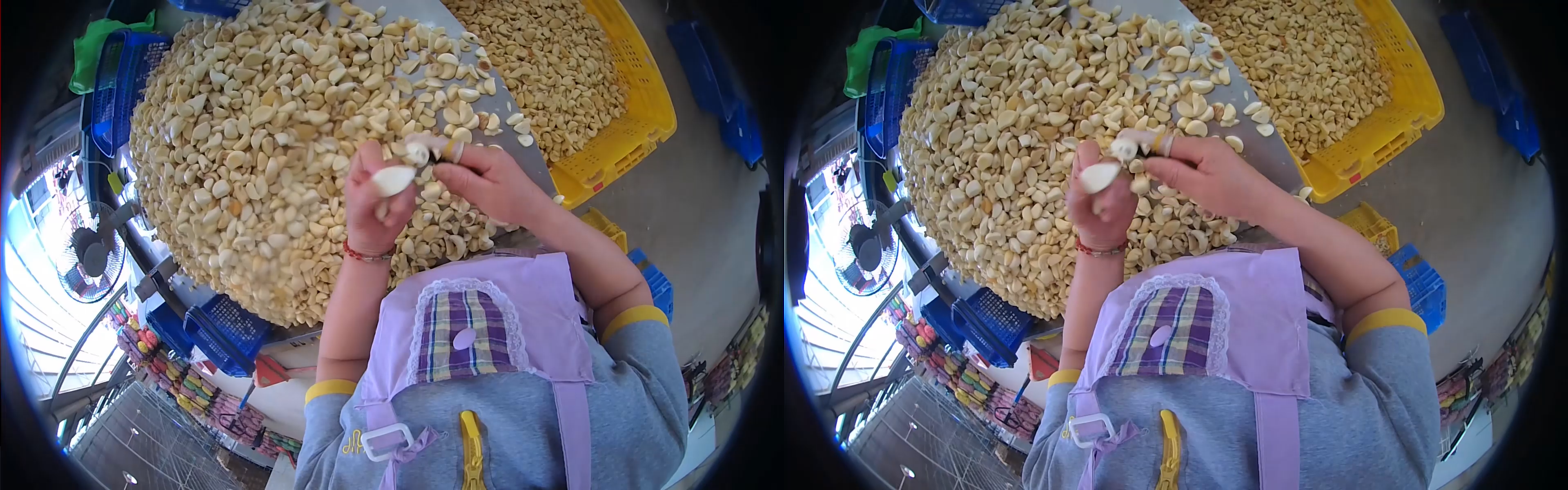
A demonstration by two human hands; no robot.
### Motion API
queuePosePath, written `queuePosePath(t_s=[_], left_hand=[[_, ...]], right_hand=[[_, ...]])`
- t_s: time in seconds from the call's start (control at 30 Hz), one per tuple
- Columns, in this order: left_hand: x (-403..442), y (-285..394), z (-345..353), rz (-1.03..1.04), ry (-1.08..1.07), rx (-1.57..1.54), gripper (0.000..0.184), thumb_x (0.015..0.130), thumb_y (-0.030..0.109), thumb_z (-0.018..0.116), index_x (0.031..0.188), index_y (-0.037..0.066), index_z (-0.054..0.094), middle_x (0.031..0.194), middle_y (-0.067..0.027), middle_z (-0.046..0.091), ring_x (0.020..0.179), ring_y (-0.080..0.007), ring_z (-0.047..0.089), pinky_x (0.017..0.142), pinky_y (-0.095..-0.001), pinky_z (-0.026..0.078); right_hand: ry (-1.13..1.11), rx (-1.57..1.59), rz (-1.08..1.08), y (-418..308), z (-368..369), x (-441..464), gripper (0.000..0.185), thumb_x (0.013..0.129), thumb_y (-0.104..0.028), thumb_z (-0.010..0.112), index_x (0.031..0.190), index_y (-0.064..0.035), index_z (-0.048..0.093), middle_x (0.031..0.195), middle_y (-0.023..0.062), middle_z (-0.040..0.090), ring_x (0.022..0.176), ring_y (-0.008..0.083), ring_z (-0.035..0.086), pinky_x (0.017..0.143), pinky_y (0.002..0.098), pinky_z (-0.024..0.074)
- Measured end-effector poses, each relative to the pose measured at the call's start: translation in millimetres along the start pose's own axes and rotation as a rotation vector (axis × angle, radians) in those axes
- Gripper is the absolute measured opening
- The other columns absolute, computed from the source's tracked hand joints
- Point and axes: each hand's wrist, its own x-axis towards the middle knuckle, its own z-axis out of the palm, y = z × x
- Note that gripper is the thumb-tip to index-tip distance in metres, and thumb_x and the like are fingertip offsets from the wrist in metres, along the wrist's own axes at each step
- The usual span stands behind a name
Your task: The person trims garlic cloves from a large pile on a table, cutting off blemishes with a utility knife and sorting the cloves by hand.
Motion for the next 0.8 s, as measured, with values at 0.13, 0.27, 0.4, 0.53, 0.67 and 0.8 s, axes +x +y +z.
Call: queuePosePath(t_s=[0.13, 0.27, 0.4, 0.53, 0.67, 0.8], left_hand=[[20.1, 16.2, 1.7, 0.100, -0.072, -0.221, 0.024, 0.083, 0.020, 0.061, 0.100, 0.008, 0.050, 0.071, -0.0041, 0.053, 0.052, -0.0101, 0.043, 0.039, -0.0176, 0.036], [63.8, 43.9, -1.3, -0.003, 0.568, 1.580, 0.021, 0.083, 0.025, 0.060, 0.090, 0.004, 0.062, 0.080, -0.0053, 0.062, 0.067, -0.0161, 0.056, 0.052, -0.0265, 0.046], [91.4, 42.6, -40.6, 0.151, 0.350, 2.366, 0.022, 0.077, 0.025, 0.063, 0.087, 0.006, 0.066, 0.086, -0.0103, 0.065, 0.075, -0.0260, 0.061, 0.064, -0.0363, 0.048], [98.4, 42.4, -28.7, -0.006, 0.380, 2.338, 0.026, 0.074, 0.028, 0.065, 0.090, 0.008, 0.066, 0.086, -0.0123, 0.065, 0.078, -0.0301, 0.061, 0.068, -0.0383, 0.048], [99.3, 42.3, -34.0, 0.239, 0.231, 2.469, 0.020, 0.077, 0.026, 0.065, 0.083, 0.007, 0.065, 0.080, -0.0074, 0.066, 0.065, -0.0201, 0.062, 0.058, -0.0293, 0.049], [96.4, 48.7, -7.5, -0.273, 0.461, 1.484, 0.019, 0.084, 0.021, 0.059, 0.092, 0.004, 0.062, 0.084, -0.0072, 0.065, 0.059, -0.0090, 0.052, 0.051, -0.0210, 0.042]], right_hand=[[0.145, 0.317, 0.179, 5.6, -13.7, 1.6, 0.031, 0.092, -0.023, 0.051, 0.119, -0.0072, 0.054, 0.066, -0.0053, 0.046, 0.053, 0.0017, 0.039, 0.046, 0.0178, 0.0325], [0.194, 0.327, 0.169, 6.1, -22.9, 2.6, 0.035, 0.093, -0.024, 0.049, 0.123, -0.0069, 0.051, 0.071, -0.0034, 0.047, 0.053, 0.0031, 0.040, 0.046, 0.0170, 0.0333], [0.188, 0.300, 0.166, 2.5, -20.5, 2.8, 0.034, 0.093, -0.025, 0.049, 0.122, -0.0068, 0.052, 0.071, -0.0035, 0.047, 0.053, 0.0032, 0.040, 0.046, 0.0171, 0.0340], [0.242, 0.264, 0.159, 2.3, -25.9, -1.3, 0.033, 0.094, -0.026, 0.049, 0.121, -0.0074, 0.052, 0.071, -0.0040, 0.047, 0.053, 0.0030, 0.040, 0.046, 0.0169, 0.0346], [0.251, 0.297, 0.158, 1.4, -23.7, -0.3, 0.021, 0.091, -0.028, 0.054, 0.098, -0.0076, 0.053, 0.065, -0.0055, 0.046, 0.052, 0.0018, 0.039, 0.046, 0.0174, 0.0330], [0.235, 0.201, 0.136, -2.5, -23.4, -1.4, 0.040, 0.093, -0.025, 0.050, 0.130, -0.0101, 0.046, 0.068, -0.0060, 0.045, 0.053, 0.0015, 0.039, 0.047, 0.0158, 0.0336]])
